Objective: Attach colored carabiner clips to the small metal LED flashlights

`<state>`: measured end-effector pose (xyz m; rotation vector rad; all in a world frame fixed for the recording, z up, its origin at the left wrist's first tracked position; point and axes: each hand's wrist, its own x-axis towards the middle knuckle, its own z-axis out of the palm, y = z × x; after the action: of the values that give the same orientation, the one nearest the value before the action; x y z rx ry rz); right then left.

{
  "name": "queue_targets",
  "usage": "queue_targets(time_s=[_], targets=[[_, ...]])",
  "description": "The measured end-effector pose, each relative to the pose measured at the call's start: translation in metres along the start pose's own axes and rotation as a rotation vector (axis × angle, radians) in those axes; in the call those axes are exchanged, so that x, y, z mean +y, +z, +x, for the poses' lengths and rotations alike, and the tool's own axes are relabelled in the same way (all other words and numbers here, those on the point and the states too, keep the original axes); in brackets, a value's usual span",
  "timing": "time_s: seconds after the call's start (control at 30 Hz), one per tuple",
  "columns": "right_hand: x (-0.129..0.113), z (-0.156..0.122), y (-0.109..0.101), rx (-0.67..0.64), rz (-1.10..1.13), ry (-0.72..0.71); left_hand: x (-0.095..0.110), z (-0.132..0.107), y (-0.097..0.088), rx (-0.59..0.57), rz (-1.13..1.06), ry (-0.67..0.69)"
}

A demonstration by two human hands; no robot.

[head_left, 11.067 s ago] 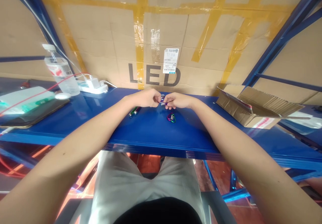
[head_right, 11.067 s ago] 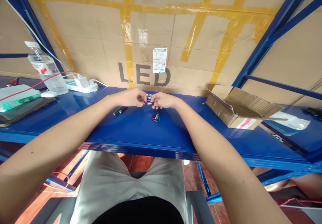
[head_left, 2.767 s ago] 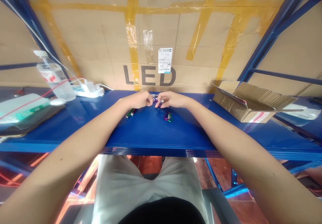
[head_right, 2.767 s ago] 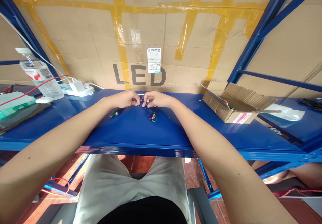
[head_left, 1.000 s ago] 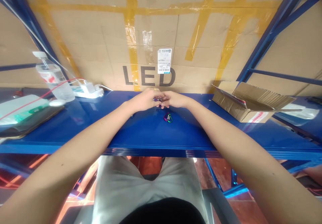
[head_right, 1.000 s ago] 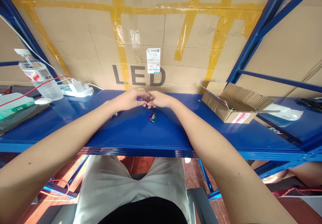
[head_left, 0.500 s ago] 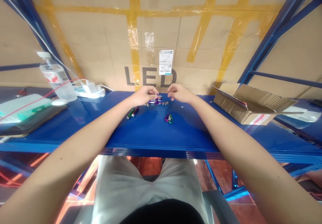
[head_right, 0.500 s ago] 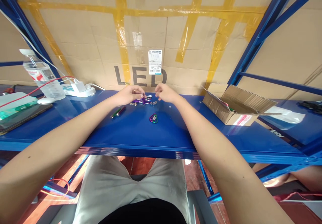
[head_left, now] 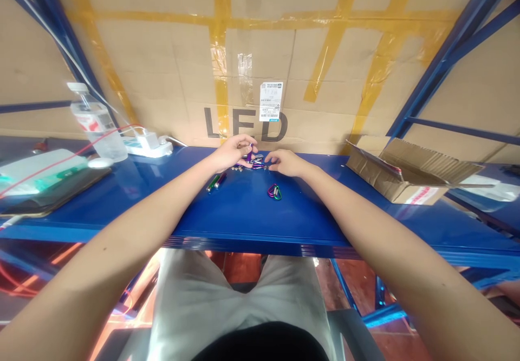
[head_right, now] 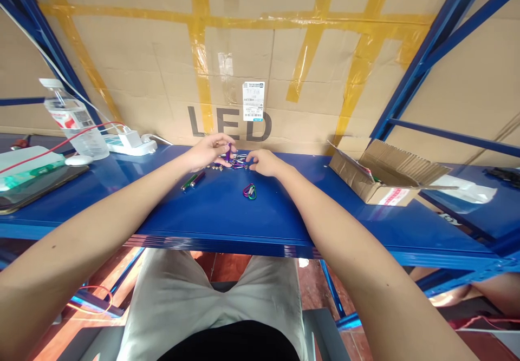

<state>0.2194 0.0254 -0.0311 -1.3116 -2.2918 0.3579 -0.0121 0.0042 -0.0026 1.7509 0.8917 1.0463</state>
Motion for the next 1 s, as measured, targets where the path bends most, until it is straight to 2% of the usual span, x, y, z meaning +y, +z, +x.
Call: queue_targets(time_s=[0.23, 0.4, 0.47, 0.53, 0.63, 0.73, 1.0], targets=[[-0.007, 0.000, 0.008, 0.051, -0.151, -0.121, 0.001, -0.001, 0.002, 0.006, 0.028, -0.024], [-0.014, -0.001, 0.011, 0.075, -0.132, -0.205, 0.001, -0.001, 0.002, 0.001, 0.032, -0.008], [-0.017, -0.001, 0.010, 0.078, -0.078, -0.220, 0.000, 0.000, 0.001, 0.021, 0.031, -0.005], [-0.021, 0.000, 0.007, 0.103, 0.046, -0.164, 0.000, 0.000, 0.000, 0.044, 0.027, -0.009], [-0.028, -0.001, -0.002, 0.214, 0.335, -0.015, 0.000, 0.001, 0.000, 0.043, 0.043, -0.038], [-0.037, -0.002, -0.012, 0.321, 0.526, 0.014, -0.001, 0.001, 0.003, 0.011, 0.083, -0.033], [-0.041, -0.002, -0.008, 0.241, 0.554, -0.105, -0.003, 0.002, 0.007, -0.054, 0.196, 0.038]])
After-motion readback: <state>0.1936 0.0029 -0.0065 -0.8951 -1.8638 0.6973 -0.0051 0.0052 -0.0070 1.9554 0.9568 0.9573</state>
